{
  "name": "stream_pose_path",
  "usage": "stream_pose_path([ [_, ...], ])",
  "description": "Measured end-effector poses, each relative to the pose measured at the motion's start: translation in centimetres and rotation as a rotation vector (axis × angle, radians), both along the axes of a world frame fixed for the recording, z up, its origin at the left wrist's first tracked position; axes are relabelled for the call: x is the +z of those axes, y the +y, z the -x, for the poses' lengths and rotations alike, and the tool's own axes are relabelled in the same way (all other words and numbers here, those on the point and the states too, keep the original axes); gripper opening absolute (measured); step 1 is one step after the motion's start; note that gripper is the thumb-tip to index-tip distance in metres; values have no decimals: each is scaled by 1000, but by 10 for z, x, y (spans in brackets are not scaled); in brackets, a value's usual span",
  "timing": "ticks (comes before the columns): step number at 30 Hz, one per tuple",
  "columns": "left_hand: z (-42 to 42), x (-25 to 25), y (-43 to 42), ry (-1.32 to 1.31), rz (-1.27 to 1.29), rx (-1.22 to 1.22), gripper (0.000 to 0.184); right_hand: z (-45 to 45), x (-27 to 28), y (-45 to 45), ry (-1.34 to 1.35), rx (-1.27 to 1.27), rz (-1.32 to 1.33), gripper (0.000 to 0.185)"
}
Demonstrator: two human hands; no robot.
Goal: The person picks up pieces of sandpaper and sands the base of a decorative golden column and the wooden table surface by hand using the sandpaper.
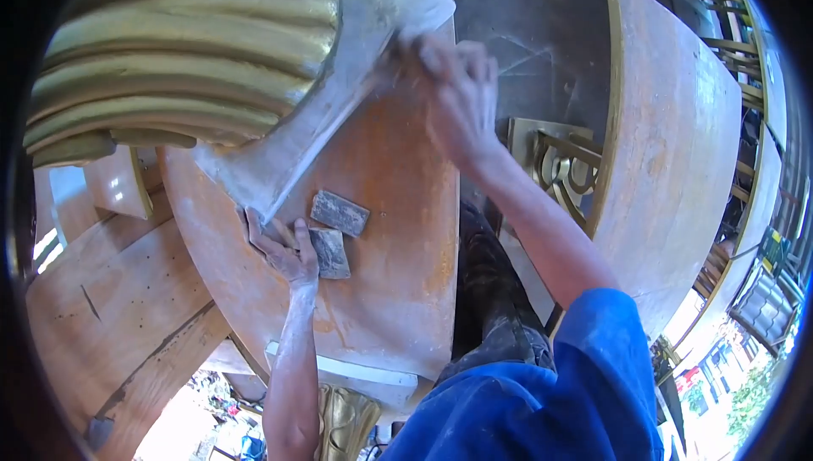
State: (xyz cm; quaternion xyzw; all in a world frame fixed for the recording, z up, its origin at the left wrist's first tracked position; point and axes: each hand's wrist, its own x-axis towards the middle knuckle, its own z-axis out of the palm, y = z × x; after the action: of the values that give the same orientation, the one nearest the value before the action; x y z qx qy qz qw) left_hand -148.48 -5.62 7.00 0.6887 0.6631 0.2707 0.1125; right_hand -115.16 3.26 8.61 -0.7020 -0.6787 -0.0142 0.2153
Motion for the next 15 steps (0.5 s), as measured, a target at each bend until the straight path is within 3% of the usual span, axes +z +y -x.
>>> stream_pose_path([
  [6,1,-2,2,12,-14,-23,81,45,-15,-21,-35,145,-131,56],
  [11,-5,4,1,0,18,23,82,7,0,12,-60,-178,-12,59],
  [15,-5,7,5,21,7,4,82,10,1,-4,-32,221,54,61],
])
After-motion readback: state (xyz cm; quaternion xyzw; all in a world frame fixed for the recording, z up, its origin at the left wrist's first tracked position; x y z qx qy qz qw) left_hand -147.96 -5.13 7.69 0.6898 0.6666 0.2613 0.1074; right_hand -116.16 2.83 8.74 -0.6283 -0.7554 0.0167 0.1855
